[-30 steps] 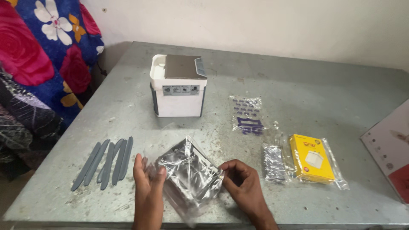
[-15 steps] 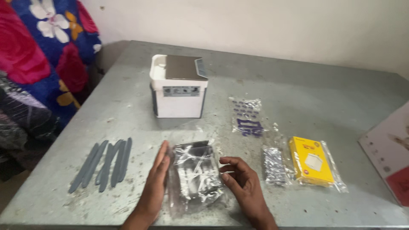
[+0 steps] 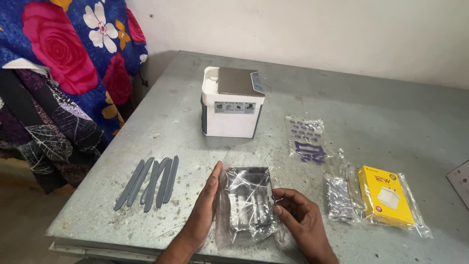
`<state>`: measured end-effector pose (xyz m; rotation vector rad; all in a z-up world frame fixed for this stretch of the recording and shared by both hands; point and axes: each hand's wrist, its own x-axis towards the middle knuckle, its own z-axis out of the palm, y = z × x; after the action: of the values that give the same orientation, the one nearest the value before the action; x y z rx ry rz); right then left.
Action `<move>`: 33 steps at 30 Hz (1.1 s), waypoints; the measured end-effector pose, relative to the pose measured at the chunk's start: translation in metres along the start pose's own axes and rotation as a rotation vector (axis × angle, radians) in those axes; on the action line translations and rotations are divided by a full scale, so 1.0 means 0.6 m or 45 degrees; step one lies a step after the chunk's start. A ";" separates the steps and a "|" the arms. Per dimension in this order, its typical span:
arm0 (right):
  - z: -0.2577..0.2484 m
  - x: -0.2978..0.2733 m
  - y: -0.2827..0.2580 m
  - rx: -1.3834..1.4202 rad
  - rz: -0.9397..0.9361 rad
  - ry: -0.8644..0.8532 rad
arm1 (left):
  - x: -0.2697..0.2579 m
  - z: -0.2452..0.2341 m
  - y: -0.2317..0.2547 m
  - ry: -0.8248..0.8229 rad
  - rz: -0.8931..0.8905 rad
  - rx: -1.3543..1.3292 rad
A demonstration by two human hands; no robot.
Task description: The person unboxes a small white and gray device, removes a black plastic tray, and inserts gray plastic blades into the tray. They handle several packaged accessories and place the tray back into the device housing.
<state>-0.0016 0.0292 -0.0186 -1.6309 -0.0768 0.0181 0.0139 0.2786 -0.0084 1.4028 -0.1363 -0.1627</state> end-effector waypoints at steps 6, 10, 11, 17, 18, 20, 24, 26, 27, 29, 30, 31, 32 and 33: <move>0.004 -0.002 -0.009 -0.056 -0.012 0.014 | 0.000 -0.001 -0.009 0.002 -0.007 0.044; 0.003 0.002 -0.010 -0.129 -0.016 0.164 | -0.004 0.005 -0.027 0.406 0.163 0.297; 0.002 0.005 -0.007 -0.164 0.022 0.242 | -0.010 0.003 -0.032 0.539 0.212 0.380; -0.006 0.009 0.021 -0.109 -0.054 0.083 | -0.023 0.004 -0.046 0.444 0.177 0.155; -0.008 0.009 0.025 -0.091 -0.050 0.083 | -0.023 0.004 -0.043 0.416 0.198 0.182; -0.013 0.010 0.029 -0.054 -0.044 0.091 | -0.024 0.002 -0.036 0.368 0.215 0.137; -0.014 0.011 0.035 -0.044 -0.023 0.094 | -0.027 0.004 -0.029 0.328 0.193 0.094; -0.012 0.011 0.031 -0.054 -0.025 0.093 | -0.028 0.004 -0.027 0.294 0.187 0.088; -0.010 0.012 0.026 -0.054 -0.036 0.094 | -0.028 0.005 -0.026 0.277 0.185 0.085; -0.001 0.009 0.015 -0.053 -0.053 0.102 | -0.029 0.004 -0.024 0.244 0.188 0.118; 0.002 0.004 0.008 -0.048 -0.065 0.113 | -0.028 0.008 -0.022 0.215 0.187 0.130; 0.010 0.003 0.003 -0.044 -0.077 0.124 | -0.032 0.008 -0.020 0.151 0.179 0.172; 0.009 0.000 -0.005 -0.047 -0.089 0.150 | -0.035 0.011 -0.017 0.072 0.172 0.206; 0.006 -0.010 -0.012 -0.417 -0.264 0.294 | -0.036 0.015 -0.012 -0.008 0.168 0.240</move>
<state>-0.0081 0.0327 -0.0118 -1.9332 -0.0740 -0.3578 -0.0094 0.2731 -0.0140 1.5758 -0.2539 -0.0458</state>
